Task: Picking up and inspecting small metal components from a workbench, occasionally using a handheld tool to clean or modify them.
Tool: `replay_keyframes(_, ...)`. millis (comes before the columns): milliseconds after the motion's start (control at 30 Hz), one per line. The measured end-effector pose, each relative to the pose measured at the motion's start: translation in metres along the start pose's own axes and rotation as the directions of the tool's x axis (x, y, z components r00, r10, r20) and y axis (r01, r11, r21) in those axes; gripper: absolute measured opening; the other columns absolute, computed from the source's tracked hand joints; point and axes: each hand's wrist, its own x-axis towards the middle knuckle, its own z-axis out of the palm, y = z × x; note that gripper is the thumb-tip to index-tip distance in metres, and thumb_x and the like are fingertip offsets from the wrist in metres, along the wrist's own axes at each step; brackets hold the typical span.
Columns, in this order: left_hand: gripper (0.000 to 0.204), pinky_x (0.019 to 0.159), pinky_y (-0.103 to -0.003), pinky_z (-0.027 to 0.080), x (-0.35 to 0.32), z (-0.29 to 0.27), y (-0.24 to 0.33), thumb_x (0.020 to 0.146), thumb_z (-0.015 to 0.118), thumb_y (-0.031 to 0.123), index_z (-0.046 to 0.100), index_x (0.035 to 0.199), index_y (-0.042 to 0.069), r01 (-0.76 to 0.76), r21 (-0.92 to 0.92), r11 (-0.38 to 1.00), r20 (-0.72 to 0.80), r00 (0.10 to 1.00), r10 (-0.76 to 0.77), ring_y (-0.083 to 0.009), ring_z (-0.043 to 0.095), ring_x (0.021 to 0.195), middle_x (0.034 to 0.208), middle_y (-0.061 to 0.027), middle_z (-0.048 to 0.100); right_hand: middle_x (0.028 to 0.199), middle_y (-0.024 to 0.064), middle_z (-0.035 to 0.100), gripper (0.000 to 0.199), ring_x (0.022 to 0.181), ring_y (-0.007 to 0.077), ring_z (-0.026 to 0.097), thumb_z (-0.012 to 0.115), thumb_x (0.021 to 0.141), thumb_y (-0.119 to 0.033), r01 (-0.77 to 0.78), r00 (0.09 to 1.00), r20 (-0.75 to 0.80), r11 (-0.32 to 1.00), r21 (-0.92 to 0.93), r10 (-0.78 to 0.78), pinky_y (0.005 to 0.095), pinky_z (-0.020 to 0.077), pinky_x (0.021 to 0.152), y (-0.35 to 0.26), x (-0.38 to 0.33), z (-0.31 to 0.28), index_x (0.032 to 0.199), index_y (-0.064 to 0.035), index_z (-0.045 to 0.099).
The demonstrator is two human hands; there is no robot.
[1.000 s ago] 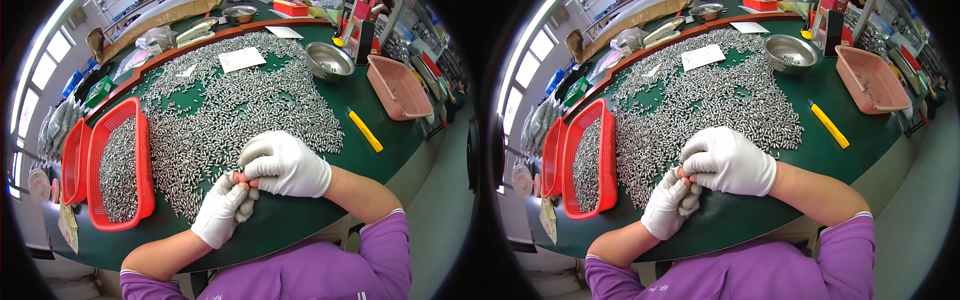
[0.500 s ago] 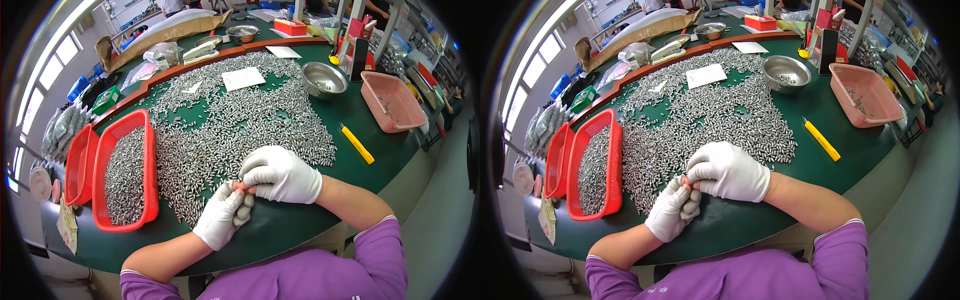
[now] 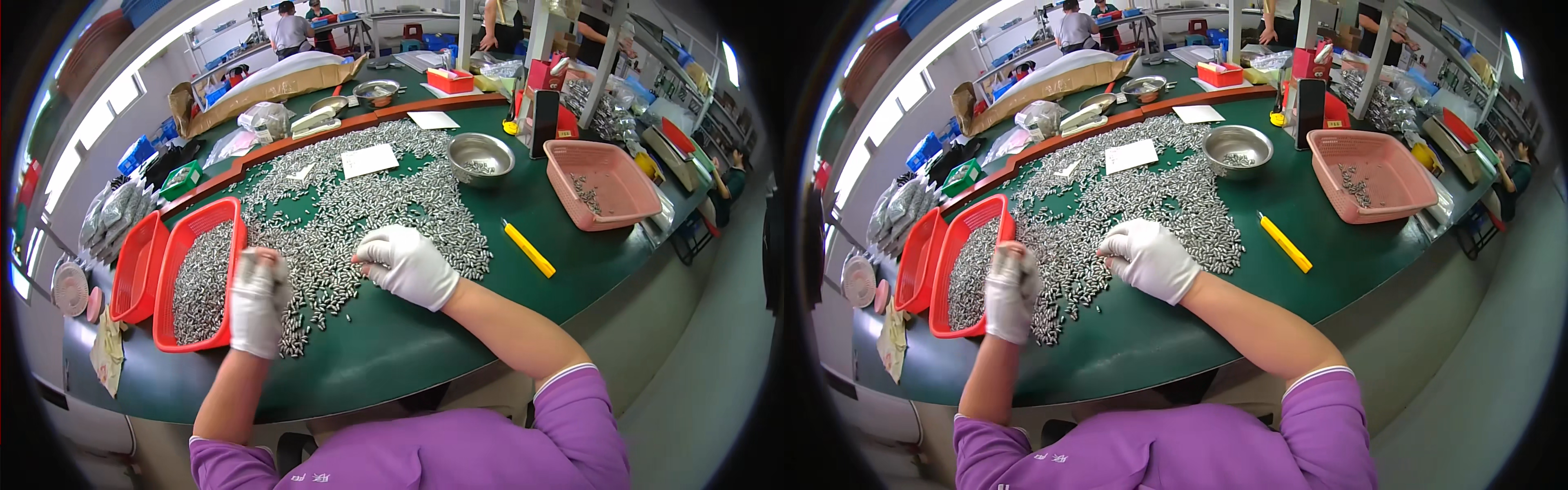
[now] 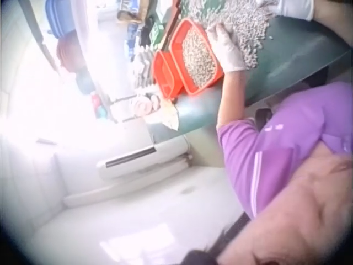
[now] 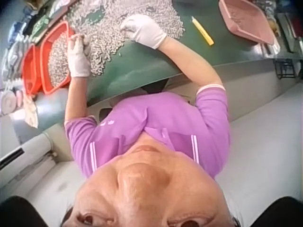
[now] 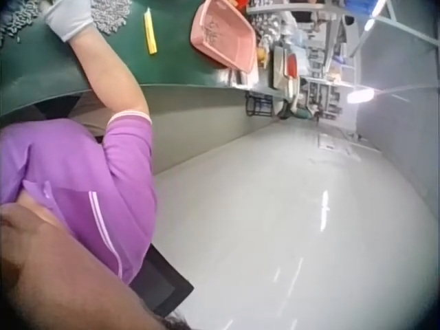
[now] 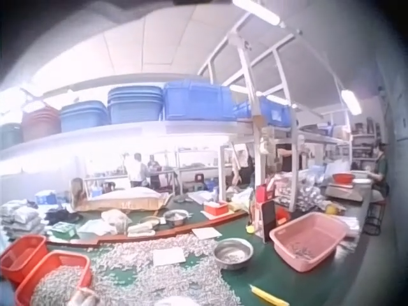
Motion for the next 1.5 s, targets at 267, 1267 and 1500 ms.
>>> replay_keyframes(267, 0.01, 0.068, -0.034, 0.048, 0.062, -0.142, 0.018, 0.092, 0.059, 0.014, 0.062, 0.091, 0.004, -0.103, 0.92, 0.377, -0.038, 0.936, 0.349, -0.0193, 0.059, 0.07, 0.081, -0.0098, 0.062, 0.086, 0.009, 0.067, 0.012, 0.082, 0.0287, 0.064, 0.069, 0.079, -0.014, -0.039, 0.999, -0.02, 0.998, -0.048, 0.038, 0.0372, 0.0524, 0.076, -0.002, 0.0, -0.004, 0.089, -0.0068, 0.07)
replay_keyframes(1267, 0.024, 0.087, -0.045, 0.047, -0.086, 0.034, -0.04, 0.064, 0.074, -0.002, 0.057, 0.079, 0.003, -0.708, 0.64, 0.297, 0.682, 0.702, 0.206, -0.0388, 0.057, 0.105, 0.087, -0.0129, 0.058, 0.117, 0.0157, 0.063, 0.05, 0.102, 0.0252, 0.064, 0.069, 0.087, -0.016, -0.635, 0.766, -0.171, 0.771, -0.051, 0.62, 0.0328, 0.0485, 0.09, -0.107, -0.168, -0.081, 0.133, -0.0041, 0.053)
replay_keyframes(1500, 0.02, 0.088, -0.042, 0.047, -0.089, 0.036, -0.039, 0.066, 0.073, -0.003, 0.06, 0.08, 0.003, -0.701, 0.645, 0.304, 0.68, 0.708, 0.19, -0.0371, 0.058, 0.106, 0.09, -0.0119, 0.058, 0.074, 0.0154, 0.065, 0.055, 0.061, 0.0333, 0.064, 0.056, 0.089, -0.014, -0.592, 0.774, 0.151, 0.787, -0.174, 0.615, 0.0425, 0.0527, 0.059, -0.135, -0.163, -0.039, 0.143, -0.0151, 0.044)
